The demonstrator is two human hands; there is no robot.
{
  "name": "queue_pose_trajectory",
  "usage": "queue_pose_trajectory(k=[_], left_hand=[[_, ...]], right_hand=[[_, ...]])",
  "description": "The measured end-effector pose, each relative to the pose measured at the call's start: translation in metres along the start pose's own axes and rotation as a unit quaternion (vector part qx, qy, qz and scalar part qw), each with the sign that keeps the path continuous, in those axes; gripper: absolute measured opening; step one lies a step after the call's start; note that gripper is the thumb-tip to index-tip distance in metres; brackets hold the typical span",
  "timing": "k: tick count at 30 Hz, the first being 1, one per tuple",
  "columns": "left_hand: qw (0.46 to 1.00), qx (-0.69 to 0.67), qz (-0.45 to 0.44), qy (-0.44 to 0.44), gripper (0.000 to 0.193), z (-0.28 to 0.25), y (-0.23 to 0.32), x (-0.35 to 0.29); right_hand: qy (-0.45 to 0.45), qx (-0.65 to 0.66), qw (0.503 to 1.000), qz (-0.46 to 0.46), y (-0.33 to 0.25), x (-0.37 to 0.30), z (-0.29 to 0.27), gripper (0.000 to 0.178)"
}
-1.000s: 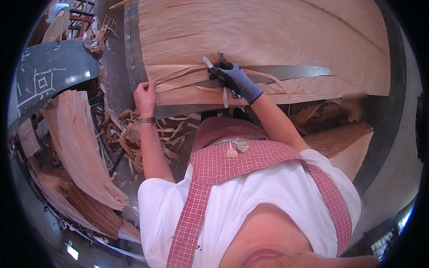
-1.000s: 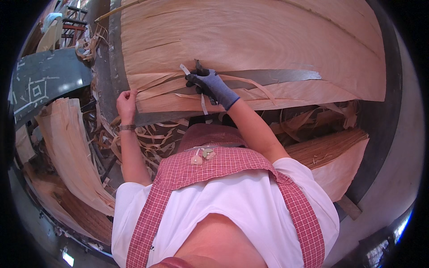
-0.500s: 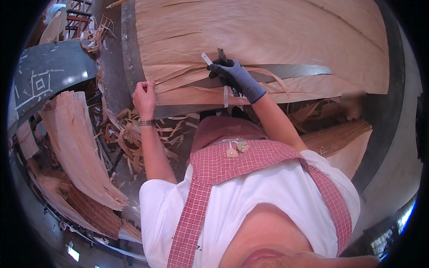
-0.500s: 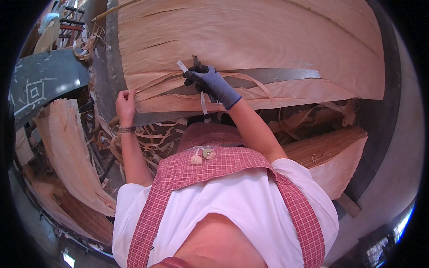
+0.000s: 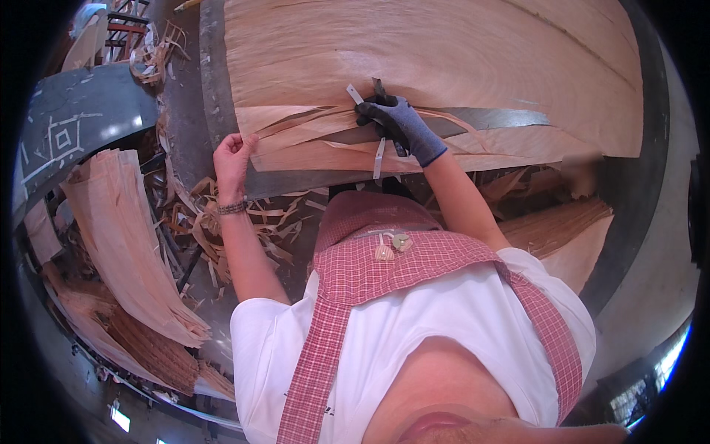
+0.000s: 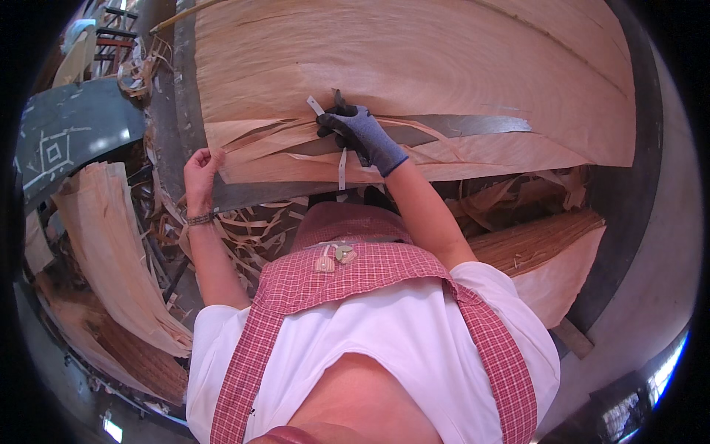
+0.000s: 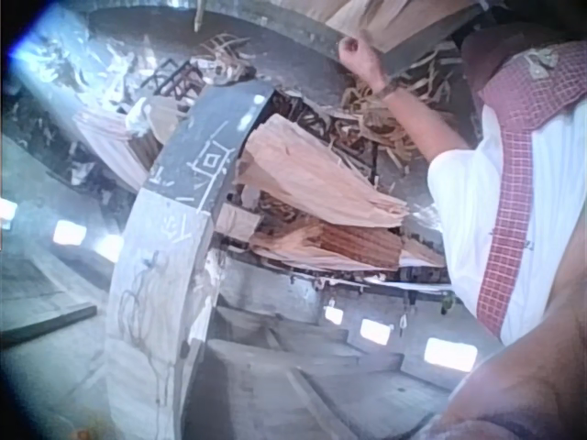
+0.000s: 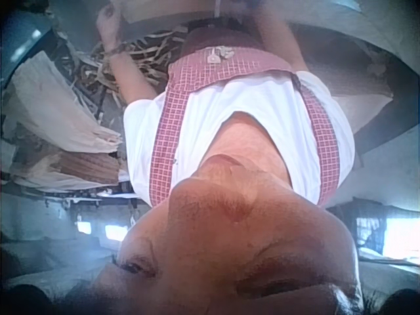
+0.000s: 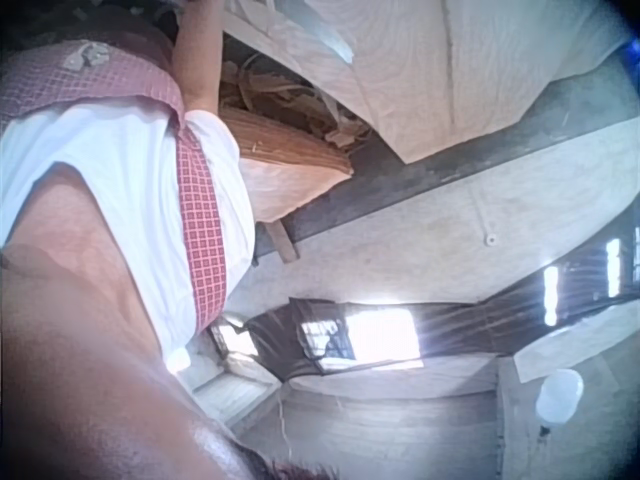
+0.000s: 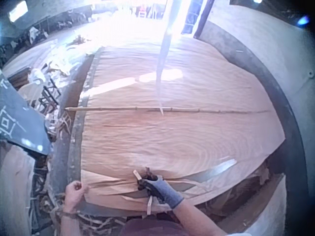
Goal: The person measures wood veneer sheets with a tape measure and cuts off thin strips using a hand-held cutter, then uses a long wooden stick to sweep scraps and wood shavings from the workspace floor.
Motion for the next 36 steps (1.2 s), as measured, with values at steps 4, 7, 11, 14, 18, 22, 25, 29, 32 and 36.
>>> queue_pose_trajectory(k=[4,7,11,14,18,22,25,29,32,36], left_hand=[[0.993,0.119,0.006,0.012,0.027,-0.007,-0.002,0.004],[0.945,0.319,-0.018,0.069,0.038,-0.014,0.018,-0.002],[0.91,0.408,-0.012,0.072,0.043,-0.009,0.033,-0.007],[0.887,0.454,0.009,0.087,0.04,-0.007,0.042,-0.011],[0.86,0.496,0.026,0.12,0.036,-0.007,0.05,-0.017],[0.778,0.544,0.176,0.261,0.033,0.003,0.091,-0.04],[0.734,0.624,0.187,0.193,0.029,0.036,0.088,-0.039],[0.728,0.582,0.312,0.186,0.031,0.087,0.103,-0.055],[0.749,0.485,0.415,0.176,0.037,0.112,0.119,-0.064],[0.773,0.439,0.425,0.172,0.031,0.11,0.094,-0.053]], right_hand=[[-0.008,0.002,1.0,-0.017,-0.005,-0.003,0.003,0.027],[0.016,0.01,0.999,-0.028,-0.005,-0.003,0.001,0.025],[0.027,-0.002,0.999,-0.02,-0.007,-0.006,0.003,0.023],[0.034,-0.006,0.999,-0.031,-0.005,-0.003,0.002,0.023],[0.035,-0.018,0.997,-0.066,-0.006,-0.002,0.0,0.021],[0.039,-0.027,0.996,-0.071,-0.009,-0.002,-0.002,0.018],[0.04,-0.021,0.994,-0.095,-0.007,0.0,-0.004,0.018],[0.037,-0.024,0.994,-0.098,-0.004,0.005,-0.008,0.02],[0.033,-0.029,0.995,-0.09,-0.003,0.006,-0.008,0.021],[0.026,-0.012,0.997,-0.071,-0.004,0.002,-0.008,0.021]])
Point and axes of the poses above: each hand's wrist, its own x-axis towards the middle knuckle, its own z-axis out of the palm, y = z × x, the point moved 9 cm from there along x, towards the middle knuckle, and after that the axes turned 12 degrees about x, right-handed, at the moved point
